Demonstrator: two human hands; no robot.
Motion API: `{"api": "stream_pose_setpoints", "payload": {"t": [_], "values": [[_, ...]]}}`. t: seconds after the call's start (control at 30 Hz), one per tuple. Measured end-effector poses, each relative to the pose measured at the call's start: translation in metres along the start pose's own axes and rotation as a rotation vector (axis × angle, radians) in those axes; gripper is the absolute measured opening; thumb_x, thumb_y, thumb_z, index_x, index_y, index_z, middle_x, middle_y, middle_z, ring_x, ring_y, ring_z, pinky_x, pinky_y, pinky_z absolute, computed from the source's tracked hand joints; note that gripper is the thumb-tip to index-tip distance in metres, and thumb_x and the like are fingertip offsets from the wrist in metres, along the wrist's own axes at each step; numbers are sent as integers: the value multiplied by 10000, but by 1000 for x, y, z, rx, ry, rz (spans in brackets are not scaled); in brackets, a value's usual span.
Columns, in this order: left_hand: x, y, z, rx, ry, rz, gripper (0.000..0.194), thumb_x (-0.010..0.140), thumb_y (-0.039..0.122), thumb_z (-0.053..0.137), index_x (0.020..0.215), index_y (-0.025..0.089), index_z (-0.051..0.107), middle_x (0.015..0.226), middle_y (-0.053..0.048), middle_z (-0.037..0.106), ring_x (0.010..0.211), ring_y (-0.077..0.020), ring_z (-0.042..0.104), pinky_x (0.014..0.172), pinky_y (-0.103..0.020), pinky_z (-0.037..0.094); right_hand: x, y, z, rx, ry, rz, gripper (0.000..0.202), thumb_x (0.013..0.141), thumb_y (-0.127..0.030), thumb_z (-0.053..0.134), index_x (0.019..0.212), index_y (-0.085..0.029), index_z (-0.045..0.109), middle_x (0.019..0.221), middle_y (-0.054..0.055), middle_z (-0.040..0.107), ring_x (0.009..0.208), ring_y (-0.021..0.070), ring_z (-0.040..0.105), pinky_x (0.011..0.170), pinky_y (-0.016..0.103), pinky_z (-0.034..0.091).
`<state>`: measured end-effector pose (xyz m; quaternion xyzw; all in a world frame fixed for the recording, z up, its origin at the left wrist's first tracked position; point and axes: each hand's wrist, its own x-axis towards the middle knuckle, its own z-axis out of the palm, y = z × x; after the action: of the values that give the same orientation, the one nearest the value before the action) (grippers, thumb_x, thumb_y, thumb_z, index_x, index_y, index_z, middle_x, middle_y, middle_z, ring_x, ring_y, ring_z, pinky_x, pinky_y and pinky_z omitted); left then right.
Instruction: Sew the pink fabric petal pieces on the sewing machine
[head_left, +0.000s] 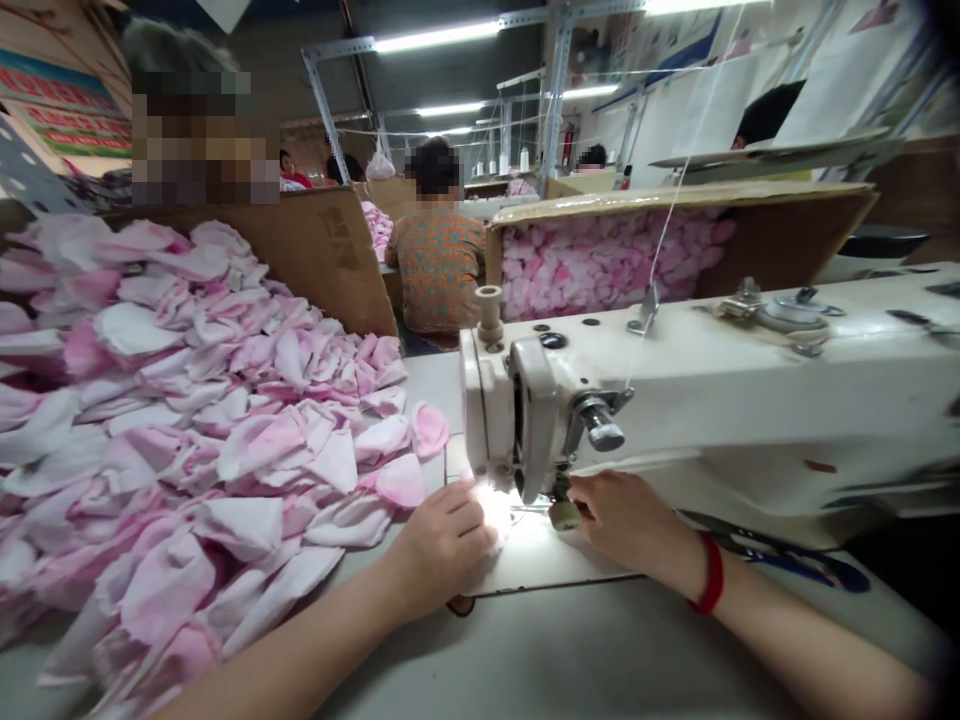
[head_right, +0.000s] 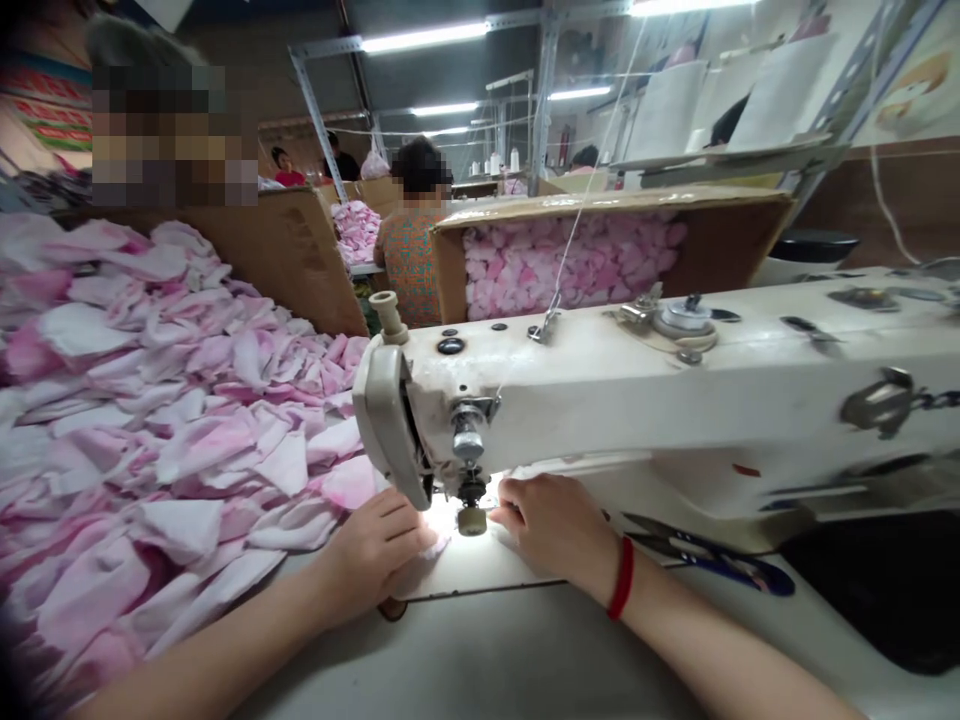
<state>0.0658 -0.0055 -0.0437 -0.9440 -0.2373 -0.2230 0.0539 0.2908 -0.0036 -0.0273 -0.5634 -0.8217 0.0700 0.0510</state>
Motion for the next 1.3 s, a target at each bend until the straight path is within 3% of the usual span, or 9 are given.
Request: {"api": "stream_pose_setpoints", "payload": {"t": [0.13, 0.23, 0.4, 0.53, 0.77, 1.3], "values": [[1, -2, 6, -163, 45, -170, 238, 745, 47, 433, 832, 175, 613, 730, -33, 550, 740, -159, 471, 671, -277, 429, 0, -2, 1, -4, -17, -10, 205, 812, -278, 445, 721, -200, 612, 665, 37, 640, 657, 187, 596, 535, 267, 300], [2, -3, 7, -197, 31, -217, 222, 716, 54, 485, 801, 203, 625, 765, -17, 573, 764, -162, 486, 686, -286, 408, 0, -2, 1, -13, -46, -1, 211, 814, -285, 442, 729, -195, 614, 684, 50, 650, 664, 192, 600, 538, 269, 314], [2, -5, 2, -188, -56, -131, 253, 646, 34, 531, 827, 195, 603, 783, 10, 604, 774, -151, 497, 815, -319, 370, -4, -4, 2, -27, -38, 29, 217, 821, -293, 428, 745, -200, 609, 664, 49, 649, 652, 210, 607, 527, 278, 320], [2, -8, 0, -198, -33, -68, 243, 715, 39, 484, 863, 199, 592, 797, 13, 612, 784, -132, 507, 846, -304, 352, -10, -10, 10, -57, 13, 11, 210, 827, -274, 423, 748, -207, 606, 675, 49, 656, 616, 205, 605, 524, 285, 328], [3, -8, 6, -123, 28, -77, 158, 829, 118, 449, 884, 176, 585, 816, -28, 613, 807, -167, 504, 776, -323, 386, -6, -10, 12, -55, 3, 38, 206, 823, -257, 428, 721, -212, 602, 672, 41, 663, 626, 200, 612, 512, 278, 325], [1, 5, 3, 7, -33, -97, 231, 890, 134, 318, 986, 120, 528, 861, -75, 594, 795, -180, 527, 684, -302, 459, -7, -10, 10, -25, -29, 57, 230, 831, -288, 409, 780, -229, 626, 708, 37, 670, 650, 196, 612, 542, 278, 357]]}}
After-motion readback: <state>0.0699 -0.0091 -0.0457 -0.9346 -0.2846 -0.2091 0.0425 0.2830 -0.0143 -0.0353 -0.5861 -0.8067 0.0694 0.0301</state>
